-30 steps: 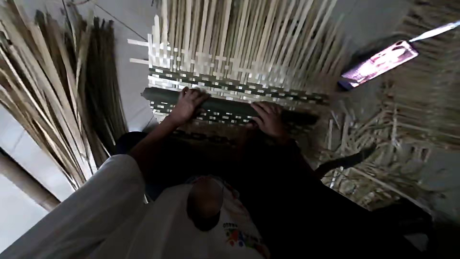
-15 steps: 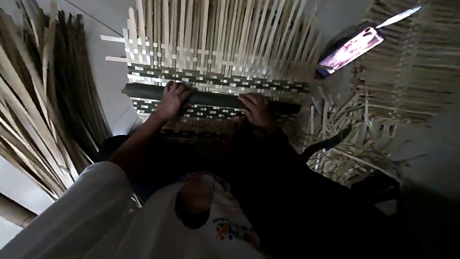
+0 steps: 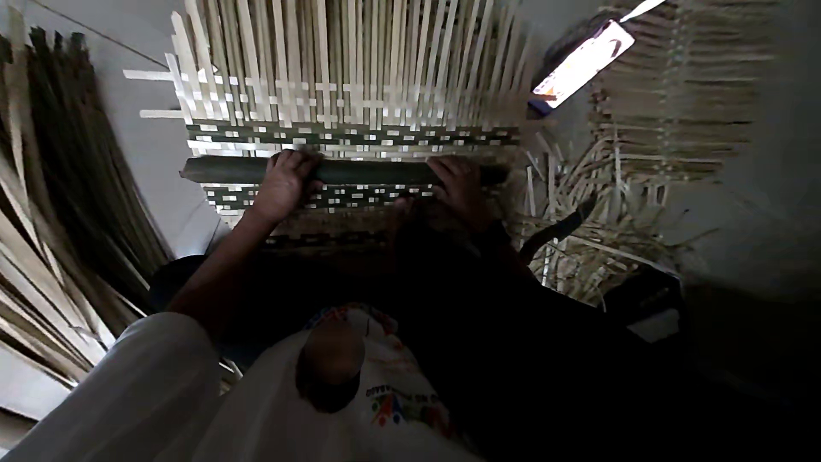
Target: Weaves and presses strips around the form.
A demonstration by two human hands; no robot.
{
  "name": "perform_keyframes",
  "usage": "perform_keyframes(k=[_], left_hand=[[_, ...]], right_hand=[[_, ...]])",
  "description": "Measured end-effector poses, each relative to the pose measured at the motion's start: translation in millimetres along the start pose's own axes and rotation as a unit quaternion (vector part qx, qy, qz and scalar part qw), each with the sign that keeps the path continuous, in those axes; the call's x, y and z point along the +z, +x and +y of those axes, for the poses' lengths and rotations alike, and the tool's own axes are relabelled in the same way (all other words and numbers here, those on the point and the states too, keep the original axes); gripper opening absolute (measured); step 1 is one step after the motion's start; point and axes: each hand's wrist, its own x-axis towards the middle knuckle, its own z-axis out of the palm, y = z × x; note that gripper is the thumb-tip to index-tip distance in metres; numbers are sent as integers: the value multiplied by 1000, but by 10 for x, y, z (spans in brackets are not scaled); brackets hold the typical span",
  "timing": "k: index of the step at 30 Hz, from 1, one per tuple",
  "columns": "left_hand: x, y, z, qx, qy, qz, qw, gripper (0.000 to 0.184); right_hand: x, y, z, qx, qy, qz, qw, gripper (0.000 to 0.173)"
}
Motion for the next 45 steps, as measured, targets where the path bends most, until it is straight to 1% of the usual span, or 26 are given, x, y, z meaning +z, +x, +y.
perform_keyframes(k=[4, 9, 12, 19, 21, 23, 24, 26, 27, 28, 30, 33, 36, 38, 42, 44, 45], left_hand=[[-12, 2, 16, 0, 16, -19, 1000, 51], [30, 17, -9, -4, 21, -17, 1000, 50], [25, 19, -11, 2, 13, -11, 1000, 49], [12, 21, 9, -4, 13, -14, 1000, 50], [-42, 16, 52, -3, 11, -17, 1000, 51], [-110, 0, 117, 7, 27, -15, 999, 47], [-131, -6, 155, 5, 36, -12, 999, 42], [-90, 4, 223, -19, 46, 0, 999, 29], [-34, 48, 223, -30, 50, 5, 998, 26], [-10, 98, 227, -44, 53, -11, 998, 25], [-63, 158, 262, -57, 64, -54, 995, 24], [-193, 227, 359, -81, 96, -102, 987, 26], [-232, 296, 424, -88, 113, -107, 984, 31], [-209, 300, 478, -107, 118, -125, 979, 33], [-203, 336, 532, -128, 145, -132, 972, 29], [-193, 322, 561, -135, 152, -135, 970, 26], [-184, 314, 577, -139, 156, -136, 968, 26]], right_hand=[[-2, -28, 82, 0, -21, 9, 1000, 45], [15, 26, 101, 10, -22, 1, 1000, 47], [14, 19, 110, 2, -14, 5, 1000, 49], [51, 6, 129, 0, -13, 9, 1000, 48], [43, 4, 111, -3, -4, 26, 1000, 48], [1, -13, 70, -10, 0, 50, 999, 44], [-39, -27, 32, -6, 2, 57, 998, 39], [-93, -40, -53, 26, 14, 58, 998, 30], [-70, -22, -59, 46, 31, 56, 997, 28], [-19, -14, -50, 58, 51, 56, 995, 28], [19, -22, -43, 79, 79, 43, 993, 29], [-72, 58, -104, 116, 85, -10, 990, 30], [-177, 144, -182, 138, 65, -42, 987, 30], [-201, 121, -237, 148, 36, -54, 987, 31], [-125, 123, -317, 152, -37, -47, 987, 29], [-141, 116, -378, 166, -48, -77, 982, 33], [-154, 88, -380, 165, -37, -84, 982, 38]])
